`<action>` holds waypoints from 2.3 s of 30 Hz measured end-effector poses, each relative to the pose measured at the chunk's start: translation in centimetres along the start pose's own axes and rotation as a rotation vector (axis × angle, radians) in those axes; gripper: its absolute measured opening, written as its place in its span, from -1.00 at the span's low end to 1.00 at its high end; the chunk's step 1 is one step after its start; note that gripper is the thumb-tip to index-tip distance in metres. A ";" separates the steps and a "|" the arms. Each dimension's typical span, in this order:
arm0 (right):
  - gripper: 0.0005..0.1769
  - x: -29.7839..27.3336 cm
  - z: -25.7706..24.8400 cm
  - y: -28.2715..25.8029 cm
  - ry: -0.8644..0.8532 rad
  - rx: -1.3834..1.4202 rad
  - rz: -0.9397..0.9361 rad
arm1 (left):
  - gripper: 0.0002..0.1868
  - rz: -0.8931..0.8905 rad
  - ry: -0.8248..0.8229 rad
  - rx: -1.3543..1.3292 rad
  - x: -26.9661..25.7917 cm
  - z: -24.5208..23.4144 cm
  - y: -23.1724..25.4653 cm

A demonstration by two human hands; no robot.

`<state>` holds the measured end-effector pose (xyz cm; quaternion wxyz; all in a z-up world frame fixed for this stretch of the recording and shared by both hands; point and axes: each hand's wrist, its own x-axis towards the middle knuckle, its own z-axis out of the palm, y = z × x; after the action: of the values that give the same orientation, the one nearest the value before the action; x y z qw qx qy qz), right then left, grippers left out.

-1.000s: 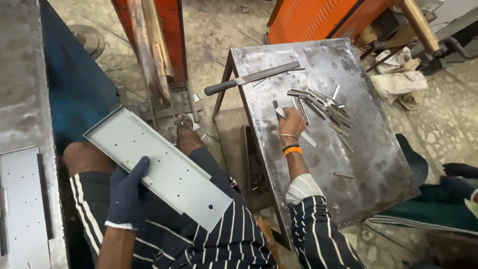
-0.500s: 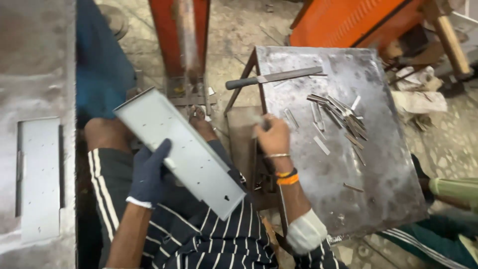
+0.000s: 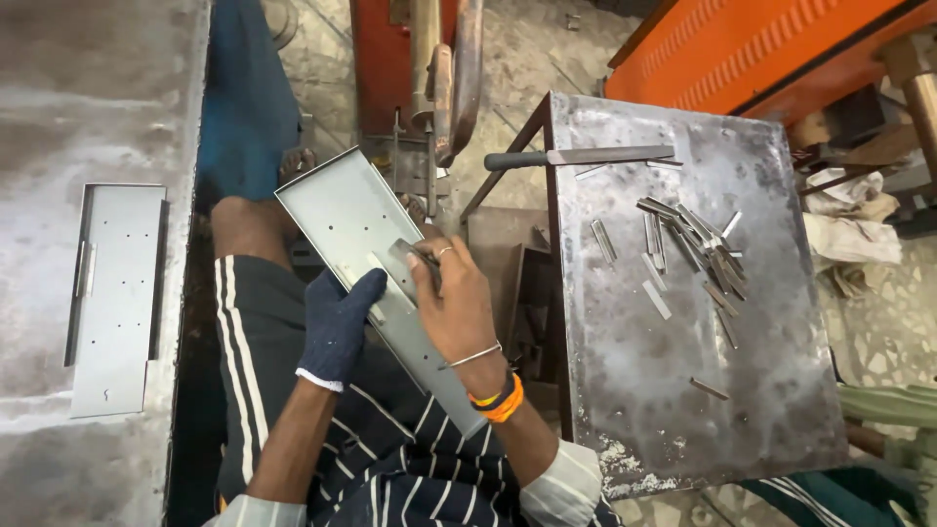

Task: The person sits at a foot-operated press, holds a sheet-metal panel across their lap, and inserts small metal fasteners into pre-drilled holes, operating the press to set them. They then stack finished panels on the work table and pick up the next panel, repeating the process.

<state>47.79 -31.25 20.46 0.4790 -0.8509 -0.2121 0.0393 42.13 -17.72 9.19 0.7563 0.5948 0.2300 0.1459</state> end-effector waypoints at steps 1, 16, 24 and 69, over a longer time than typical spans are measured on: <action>-0.77 -0.1 0.4 0.2 0.060 -0.063 -0.013 | -0.69 -0.012 0.008 -0.024 -0.1 0.1 0.3; -0.63 0.7 -1.1 0.6 0.279 -0.354 -0.185 | -0.68 -0.038 -0.006 -0.103 -0.8 -0.5 6.0; -0.63 1.4 -3.5 -0.9 0.133 -0.360 -0.309 | -0.61 -0.057 -0.078 -0.224 -0.8 0.7 9.5; -0.41 5.1 -8.1 -4.2 -0.009 -0.255 -0.109 | -0.52 0.217 -0.185 -0.143 6.6 5.0 15.1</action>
<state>53.22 -33.81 28.99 0.3672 -0.8920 -0.2634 -0.0101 51.17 -14.83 23.56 0.7944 0.5718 0.0828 0.1875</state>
